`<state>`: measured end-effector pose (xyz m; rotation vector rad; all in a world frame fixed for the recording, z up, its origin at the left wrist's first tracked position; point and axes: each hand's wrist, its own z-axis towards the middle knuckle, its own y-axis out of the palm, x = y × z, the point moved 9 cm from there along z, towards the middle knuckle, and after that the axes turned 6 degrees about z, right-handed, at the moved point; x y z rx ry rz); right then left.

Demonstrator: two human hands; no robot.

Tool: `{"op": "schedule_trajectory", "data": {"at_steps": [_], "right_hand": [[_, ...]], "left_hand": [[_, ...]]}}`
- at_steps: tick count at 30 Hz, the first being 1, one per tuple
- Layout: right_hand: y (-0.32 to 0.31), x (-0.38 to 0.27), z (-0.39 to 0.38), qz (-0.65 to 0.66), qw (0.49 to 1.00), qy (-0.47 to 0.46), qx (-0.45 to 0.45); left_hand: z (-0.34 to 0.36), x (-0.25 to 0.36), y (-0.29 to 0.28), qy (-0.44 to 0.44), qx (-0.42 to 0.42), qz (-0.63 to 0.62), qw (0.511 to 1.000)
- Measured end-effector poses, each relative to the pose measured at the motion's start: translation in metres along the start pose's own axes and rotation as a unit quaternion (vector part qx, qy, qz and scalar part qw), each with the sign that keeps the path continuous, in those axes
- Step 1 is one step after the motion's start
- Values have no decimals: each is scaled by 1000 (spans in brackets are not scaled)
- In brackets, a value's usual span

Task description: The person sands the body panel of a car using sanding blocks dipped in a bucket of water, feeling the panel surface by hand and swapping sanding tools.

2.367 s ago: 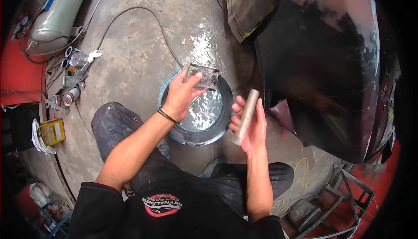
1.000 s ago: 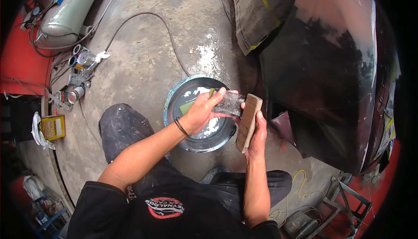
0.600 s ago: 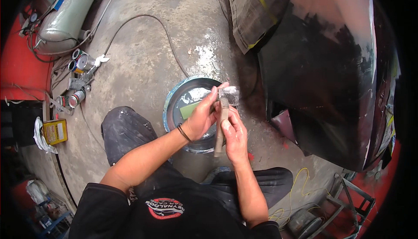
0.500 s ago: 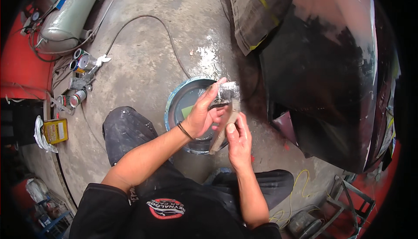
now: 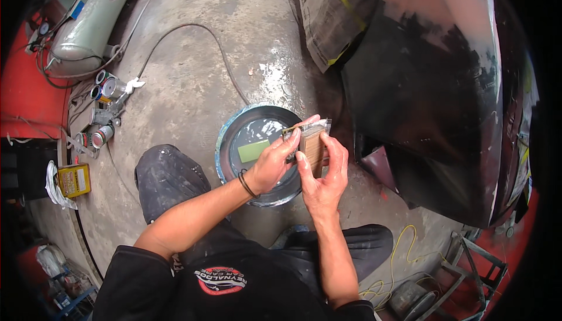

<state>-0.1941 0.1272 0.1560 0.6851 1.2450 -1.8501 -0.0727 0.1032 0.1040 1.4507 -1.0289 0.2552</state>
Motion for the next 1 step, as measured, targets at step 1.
{"op": "schedule_trajectory", "data": {"at_steps": [1], "right_hand": [[2,4,-1,3,1000,-4,2]], "left_hand": [[1,-3,1,-4,-14,-15,1000]]}}
